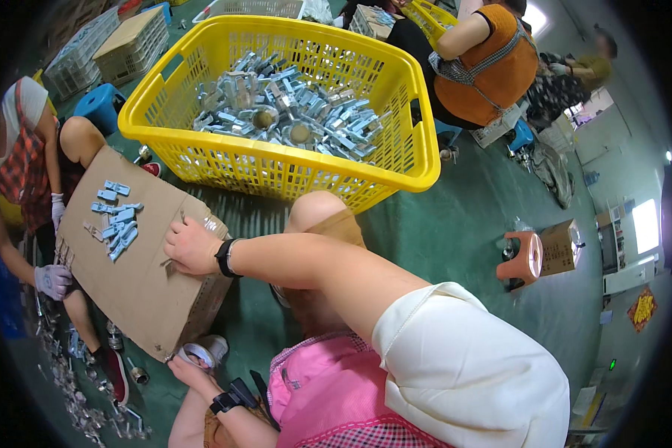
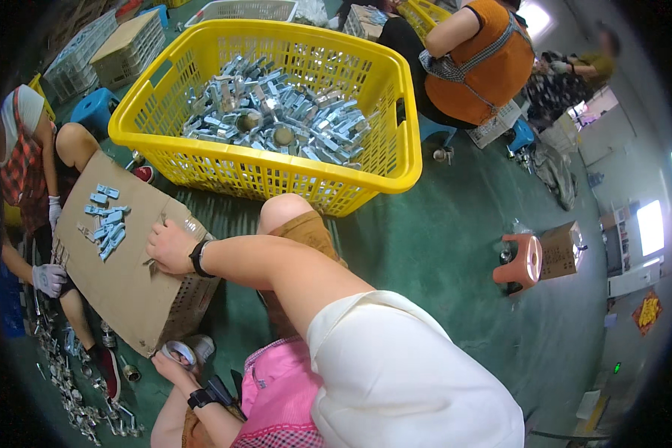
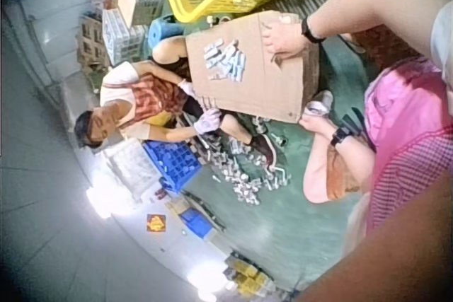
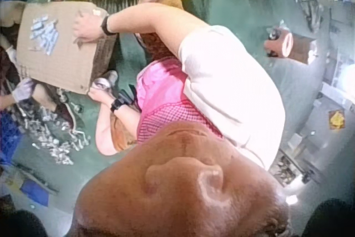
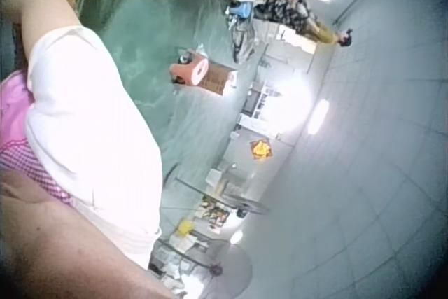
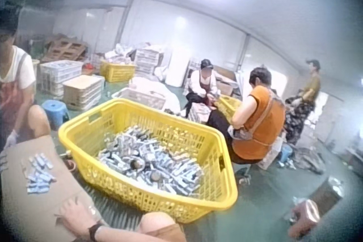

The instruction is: The recorder is assembling small metal and plastic hardware components, possibly door handles or similar fixtures, onto blue plastic clips on a cardboard box.

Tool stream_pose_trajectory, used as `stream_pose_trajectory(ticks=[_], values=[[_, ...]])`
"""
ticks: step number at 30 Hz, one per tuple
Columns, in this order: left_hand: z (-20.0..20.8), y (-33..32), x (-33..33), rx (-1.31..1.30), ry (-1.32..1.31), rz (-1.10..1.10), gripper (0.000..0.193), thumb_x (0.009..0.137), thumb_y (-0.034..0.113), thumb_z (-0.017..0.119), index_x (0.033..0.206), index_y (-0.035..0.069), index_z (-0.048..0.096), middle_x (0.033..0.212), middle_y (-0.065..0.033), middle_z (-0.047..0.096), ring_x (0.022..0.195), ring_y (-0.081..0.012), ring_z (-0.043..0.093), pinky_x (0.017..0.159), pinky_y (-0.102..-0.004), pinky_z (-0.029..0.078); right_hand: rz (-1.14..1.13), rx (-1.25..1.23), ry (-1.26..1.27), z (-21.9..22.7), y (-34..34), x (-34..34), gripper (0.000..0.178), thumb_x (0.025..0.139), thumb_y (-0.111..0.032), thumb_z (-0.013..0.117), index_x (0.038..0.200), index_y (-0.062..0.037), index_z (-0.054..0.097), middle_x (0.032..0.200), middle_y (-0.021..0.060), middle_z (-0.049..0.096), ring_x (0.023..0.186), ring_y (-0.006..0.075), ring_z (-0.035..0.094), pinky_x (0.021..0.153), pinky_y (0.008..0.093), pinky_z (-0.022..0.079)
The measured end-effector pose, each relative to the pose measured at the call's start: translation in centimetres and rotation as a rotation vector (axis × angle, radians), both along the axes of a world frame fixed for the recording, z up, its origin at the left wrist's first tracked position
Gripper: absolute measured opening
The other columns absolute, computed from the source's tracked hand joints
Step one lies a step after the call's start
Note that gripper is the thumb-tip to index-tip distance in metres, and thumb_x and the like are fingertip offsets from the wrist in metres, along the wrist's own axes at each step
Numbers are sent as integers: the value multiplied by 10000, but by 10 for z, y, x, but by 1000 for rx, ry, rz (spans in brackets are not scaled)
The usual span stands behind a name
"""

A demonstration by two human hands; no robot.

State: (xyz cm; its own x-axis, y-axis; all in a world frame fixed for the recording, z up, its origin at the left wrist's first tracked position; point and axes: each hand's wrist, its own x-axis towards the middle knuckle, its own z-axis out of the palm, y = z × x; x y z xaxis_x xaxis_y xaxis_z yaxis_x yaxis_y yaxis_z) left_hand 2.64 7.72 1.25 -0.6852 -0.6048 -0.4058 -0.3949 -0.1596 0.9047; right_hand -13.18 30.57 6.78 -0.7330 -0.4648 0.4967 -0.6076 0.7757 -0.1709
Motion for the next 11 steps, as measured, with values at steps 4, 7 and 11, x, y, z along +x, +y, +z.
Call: stream_pose_trajectory(ticks=[4, 7, 11], values=[[-7, -9, 5, -3, 38, -40, 195, 891, 225, 393, 866, 45, 463, 580, -36, 444, 375, -106, 382, 317, -234, 306, -7, 18, -19, 1, -4, 2, 246, 698, -300, 640, 828, -93, 620, 905, 65, 572, 953, 250, 490, 731, 387, 398], [-13, -15, 4, -10, 67, -97, 193, 893, 229, 391, 870, 49, 459, 589, -33, 451, 390, -105, 396, 318, -233, 303, -45, 31, -22, 3, -8, 6, 254, 701, -305, 641, 841, -94, 624, 920, 65, 574, 974, 252, 488, 740, 387, 399], [5, -5, -3, -24, 40, -36, 183, 875, 190, 368, 857, 24, 441, 539, -78, 430, 358, -140, 379, 301, -268, 312, -92, 112, -119, 2, -12, 1, 315, 687, -339, 673, 882, -94, 637, 946, 60, 574, 1034, 254, 479, 773, 379, 404]])
